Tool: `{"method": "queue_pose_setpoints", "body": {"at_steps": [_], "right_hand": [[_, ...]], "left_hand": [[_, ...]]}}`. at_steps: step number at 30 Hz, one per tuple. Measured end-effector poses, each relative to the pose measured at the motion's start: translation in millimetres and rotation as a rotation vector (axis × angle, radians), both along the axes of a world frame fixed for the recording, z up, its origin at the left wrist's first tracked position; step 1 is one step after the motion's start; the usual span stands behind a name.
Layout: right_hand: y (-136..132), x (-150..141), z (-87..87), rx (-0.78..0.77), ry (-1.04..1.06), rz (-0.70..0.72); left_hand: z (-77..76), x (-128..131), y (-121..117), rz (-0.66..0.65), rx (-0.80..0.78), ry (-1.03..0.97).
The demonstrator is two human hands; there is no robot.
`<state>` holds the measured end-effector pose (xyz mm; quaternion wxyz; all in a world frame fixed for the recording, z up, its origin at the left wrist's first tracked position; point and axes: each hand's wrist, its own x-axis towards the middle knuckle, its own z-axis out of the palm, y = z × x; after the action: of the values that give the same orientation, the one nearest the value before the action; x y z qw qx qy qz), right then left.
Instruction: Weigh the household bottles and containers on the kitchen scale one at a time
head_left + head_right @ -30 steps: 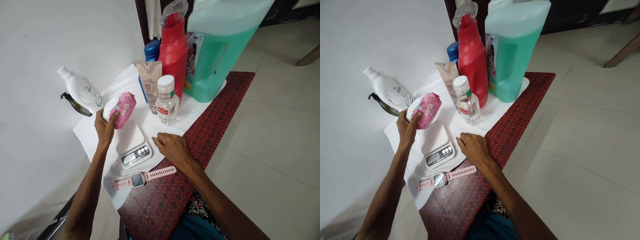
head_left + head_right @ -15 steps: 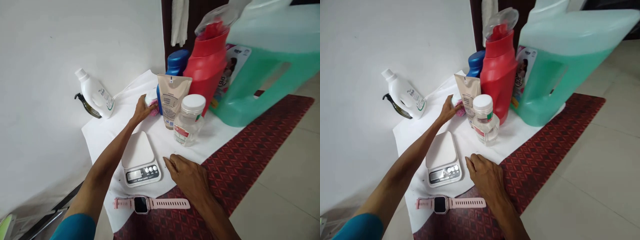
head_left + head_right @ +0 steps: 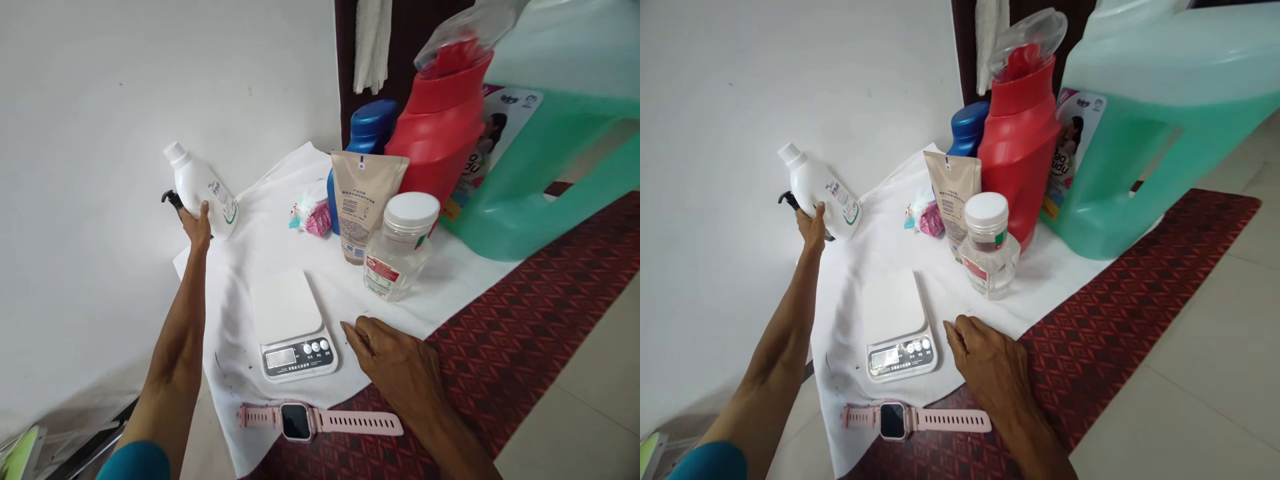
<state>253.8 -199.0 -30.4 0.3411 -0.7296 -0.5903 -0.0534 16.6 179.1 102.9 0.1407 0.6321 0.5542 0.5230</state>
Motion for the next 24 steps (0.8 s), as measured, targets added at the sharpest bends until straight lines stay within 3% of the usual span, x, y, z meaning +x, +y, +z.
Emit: {"method": "queue_pose_setpoints", "body": {"at_steps": [5, 9, 15, 24], "right_hand": [[1, 0, -0.4, -0.038, 0.006, -0.023], [2, -1, -0.4, -0.029, -0.004, -0.034], [1, -2, 0.6, -0.055, 0.023, -0.025], [3, -5, 22.3, -0.351, 0.100, -0.040]], "left_hand": [[-1.2, 6, 17, -0.035, -0.040, -0.186], [2.6, 11, 2, -0.080, -0.043, -0.330], [-1.3, -13, -73, 0.089, 0.075, -0.434], [10.2, -71, -199, 0.163, 0.124, -0.384]]}}
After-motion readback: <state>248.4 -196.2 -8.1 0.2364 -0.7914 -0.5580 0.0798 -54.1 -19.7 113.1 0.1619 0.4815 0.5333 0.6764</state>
